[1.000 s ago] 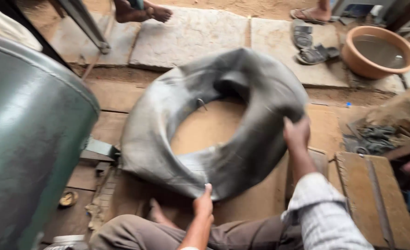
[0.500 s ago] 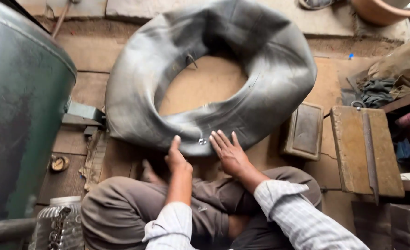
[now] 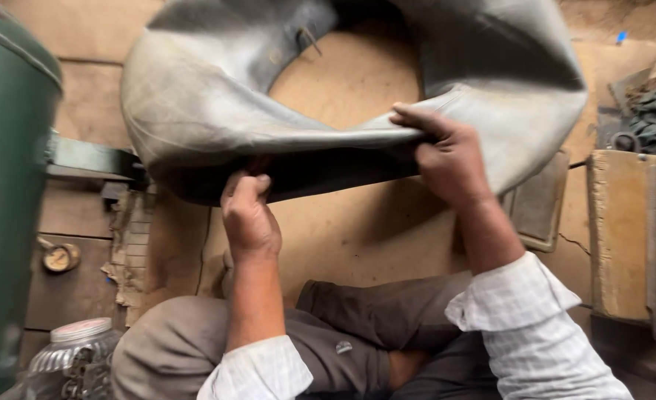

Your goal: Repairing a puncture in a large tire inner tube by filing the surface and applying a patch.

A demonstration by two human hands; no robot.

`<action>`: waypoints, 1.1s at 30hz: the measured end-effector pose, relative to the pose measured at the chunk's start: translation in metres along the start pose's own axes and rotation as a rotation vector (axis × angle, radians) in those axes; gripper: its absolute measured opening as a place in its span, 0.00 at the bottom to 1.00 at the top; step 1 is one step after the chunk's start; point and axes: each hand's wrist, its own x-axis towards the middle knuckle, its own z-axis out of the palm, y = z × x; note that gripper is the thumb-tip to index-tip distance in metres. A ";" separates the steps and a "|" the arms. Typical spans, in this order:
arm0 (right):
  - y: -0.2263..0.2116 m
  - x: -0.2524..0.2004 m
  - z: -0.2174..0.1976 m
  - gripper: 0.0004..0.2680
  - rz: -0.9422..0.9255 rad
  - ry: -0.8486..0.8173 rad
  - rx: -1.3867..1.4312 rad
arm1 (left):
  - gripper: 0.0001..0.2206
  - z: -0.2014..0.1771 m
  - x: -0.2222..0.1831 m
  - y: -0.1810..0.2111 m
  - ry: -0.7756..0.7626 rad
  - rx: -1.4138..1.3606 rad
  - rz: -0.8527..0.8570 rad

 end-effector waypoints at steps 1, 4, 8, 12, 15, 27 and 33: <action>-0.002 0.005 0.001 0.23 0.030 0.008 0.025 | 0.15 -0.022 0.011 -0.035 0.147 0.173 0.021; 0.007 0.014 0.008 0.22 0.018 0.030 0.001 | 0.16 -0.002 0.017 -0.055 0.077 0.438 0.000; 0.005 0.013 0.007 0.23 -0.039 0.026 -0.096 | 0.20 0.017 0.021 -0.083 -0.093 0.844 -0.029; 0.002 0.004 -0.001 0.21 -0.077 -0.026 -0.054 | 0.19 0.003 0.013 -0.112 -0.241 1.051 -0.176; -0.008 -0.002 -0.011 0.19 -0.127 -0.076 -0.077 | 0.19 -0.002 0.011 -0.122 -0.353 1.182 -0.236; 0.066 -0.076 0.068 0.27 -0.149 -0.606 -0.607 | 0.19 -0.010 -0.023 -0.120 -0.739 1.726 -0.397; 0.095 -0.092 0.080 0.24 -0.166 -0.587 -0.787 | 0.20 0.043 -0.066 -0.017 -0.891 2.033 -0.493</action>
